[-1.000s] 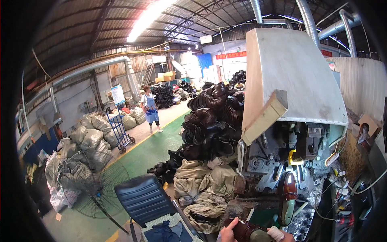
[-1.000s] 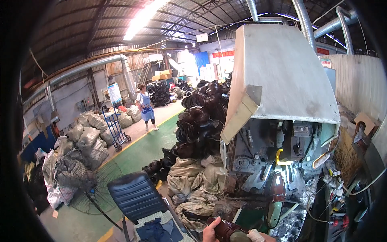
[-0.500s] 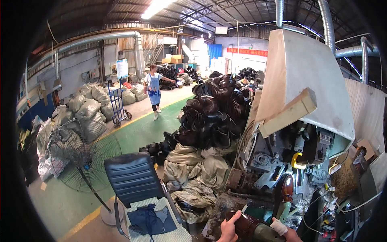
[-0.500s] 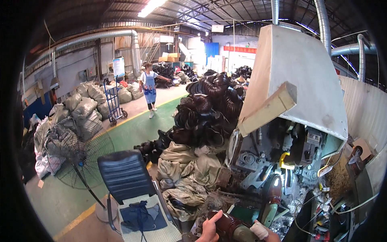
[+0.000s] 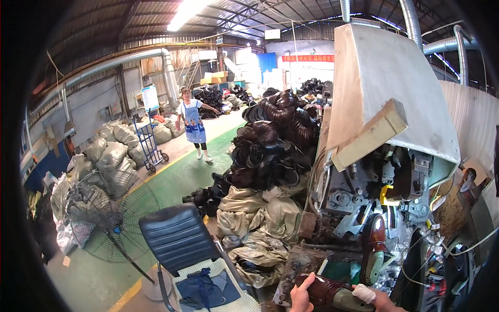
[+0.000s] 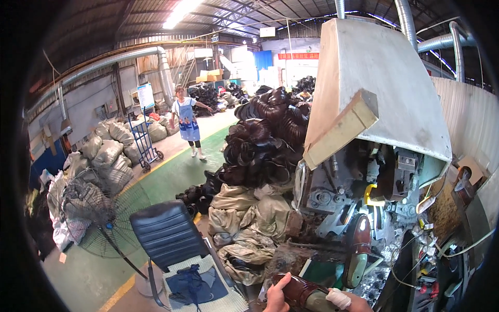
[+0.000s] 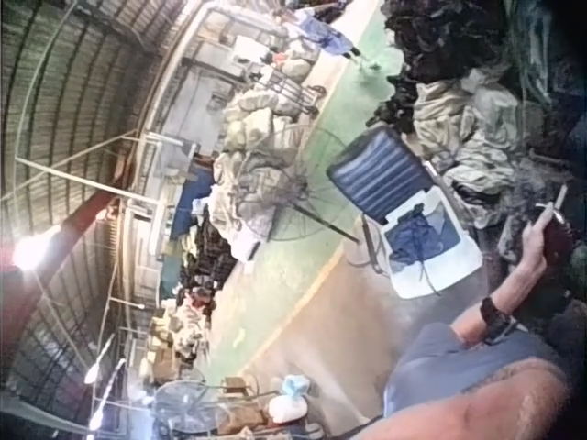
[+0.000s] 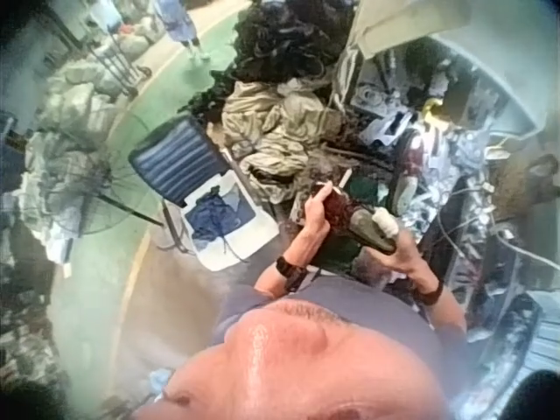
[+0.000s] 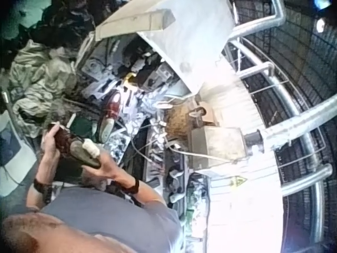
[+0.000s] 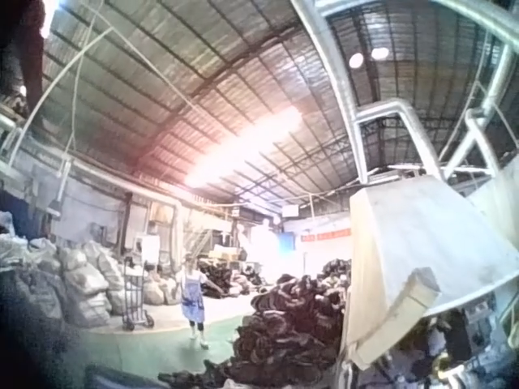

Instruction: Operating a footwear lasting or finishing machine and organizing components on a conveyor belt.

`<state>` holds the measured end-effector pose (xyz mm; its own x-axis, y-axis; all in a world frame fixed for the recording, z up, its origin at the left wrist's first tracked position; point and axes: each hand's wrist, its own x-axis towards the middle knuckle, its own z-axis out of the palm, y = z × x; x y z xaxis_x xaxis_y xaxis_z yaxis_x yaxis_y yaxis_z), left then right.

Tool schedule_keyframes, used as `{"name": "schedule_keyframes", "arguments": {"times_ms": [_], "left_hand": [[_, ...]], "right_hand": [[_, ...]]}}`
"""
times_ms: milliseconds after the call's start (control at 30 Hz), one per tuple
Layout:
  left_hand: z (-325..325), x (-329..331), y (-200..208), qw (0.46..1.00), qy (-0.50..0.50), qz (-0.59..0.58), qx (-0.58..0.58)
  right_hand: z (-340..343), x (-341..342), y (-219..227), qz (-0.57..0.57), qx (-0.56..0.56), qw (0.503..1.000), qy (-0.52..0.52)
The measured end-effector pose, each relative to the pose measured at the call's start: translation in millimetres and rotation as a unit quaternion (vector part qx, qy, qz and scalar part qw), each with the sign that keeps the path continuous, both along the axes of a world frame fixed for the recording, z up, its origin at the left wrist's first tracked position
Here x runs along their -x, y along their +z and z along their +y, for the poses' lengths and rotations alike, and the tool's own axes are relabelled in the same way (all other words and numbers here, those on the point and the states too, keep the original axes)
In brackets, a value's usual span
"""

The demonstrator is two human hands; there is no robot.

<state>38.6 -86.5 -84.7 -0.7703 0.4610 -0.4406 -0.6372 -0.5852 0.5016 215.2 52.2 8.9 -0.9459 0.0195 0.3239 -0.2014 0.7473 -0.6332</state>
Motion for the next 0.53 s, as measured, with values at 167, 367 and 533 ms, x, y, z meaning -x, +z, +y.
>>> {"name": "schedule_keyframes", "arguments": {"times_ms": [167,367,533], "left_hand": [[-3.6,-0.7,7.0,1.000,-0.005,-0.008,-0.013],[-7.2,1.1,2.1,1.000,0.002,-0.006,-0.008],[-7.5,-0.4,-6.3,1.000,0.009,0.001,-0.012]], "right_hand": [[-4.6,-1.2,2.7,0.006,-0.006,1.000,-0.007],[-9.7,-0.9,5.4,0.007,-0.007,1.000,-0.007],[-11.2,-2.9,3.8,0.011,-0.007,1.000,-0.002]]}}
